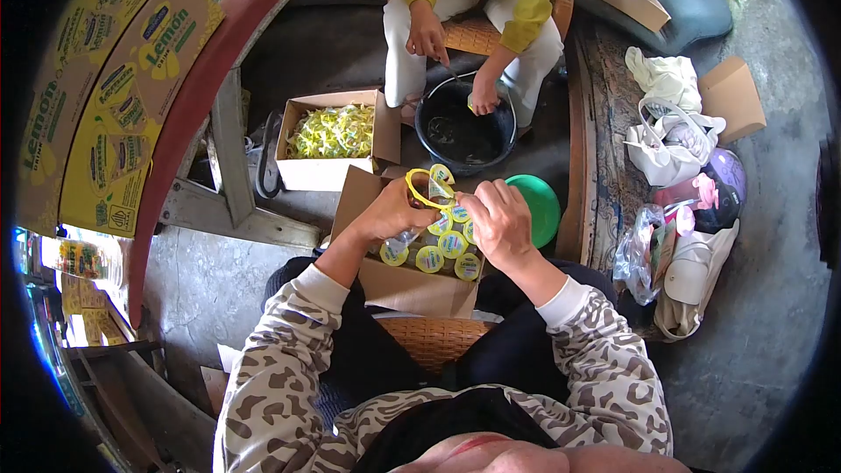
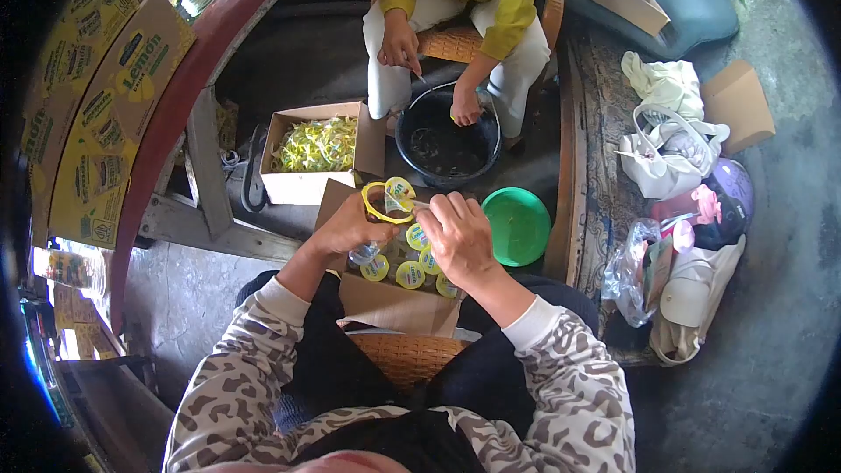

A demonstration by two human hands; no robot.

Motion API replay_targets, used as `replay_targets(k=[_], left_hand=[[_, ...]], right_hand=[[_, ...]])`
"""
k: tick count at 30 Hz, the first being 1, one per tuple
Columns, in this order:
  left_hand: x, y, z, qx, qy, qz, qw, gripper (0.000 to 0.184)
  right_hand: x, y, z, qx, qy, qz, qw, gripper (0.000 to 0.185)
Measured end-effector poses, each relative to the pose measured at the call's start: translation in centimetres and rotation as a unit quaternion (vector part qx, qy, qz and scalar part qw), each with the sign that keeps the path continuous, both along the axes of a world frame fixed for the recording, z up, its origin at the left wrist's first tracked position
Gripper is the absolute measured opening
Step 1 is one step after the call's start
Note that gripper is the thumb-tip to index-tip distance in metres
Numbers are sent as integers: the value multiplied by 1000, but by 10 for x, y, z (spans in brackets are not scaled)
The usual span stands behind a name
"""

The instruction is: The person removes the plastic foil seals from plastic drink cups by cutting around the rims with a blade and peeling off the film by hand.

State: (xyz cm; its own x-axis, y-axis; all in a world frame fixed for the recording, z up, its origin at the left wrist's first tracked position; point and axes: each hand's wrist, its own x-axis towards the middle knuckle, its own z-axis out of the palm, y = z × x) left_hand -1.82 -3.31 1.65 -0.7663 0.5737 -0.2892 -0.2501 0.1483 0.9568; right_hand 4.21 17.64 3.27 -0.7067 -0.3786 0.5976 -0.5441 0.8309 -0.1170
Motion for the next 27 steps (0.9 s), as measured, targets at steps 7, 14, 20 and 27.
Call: replay_targets(k=[7,14,20,27], left_hand=[[-4,-3,-9,54,-35,-34,997,61],[0,3,7,125,-49,-64,989,52],[-11,-5,-13,64,-31,-96,993,59],[-9,0,1,38,-7,-29,999,54]], right_hand=[[-5,1,-4,-58,-38,-4,998,16],[0,4,2,-39,-18,10,999,18],[-6,5,-9,-163,-130,-14,978,16],[-7,11,-5,-197,-149,-27,969,18]])
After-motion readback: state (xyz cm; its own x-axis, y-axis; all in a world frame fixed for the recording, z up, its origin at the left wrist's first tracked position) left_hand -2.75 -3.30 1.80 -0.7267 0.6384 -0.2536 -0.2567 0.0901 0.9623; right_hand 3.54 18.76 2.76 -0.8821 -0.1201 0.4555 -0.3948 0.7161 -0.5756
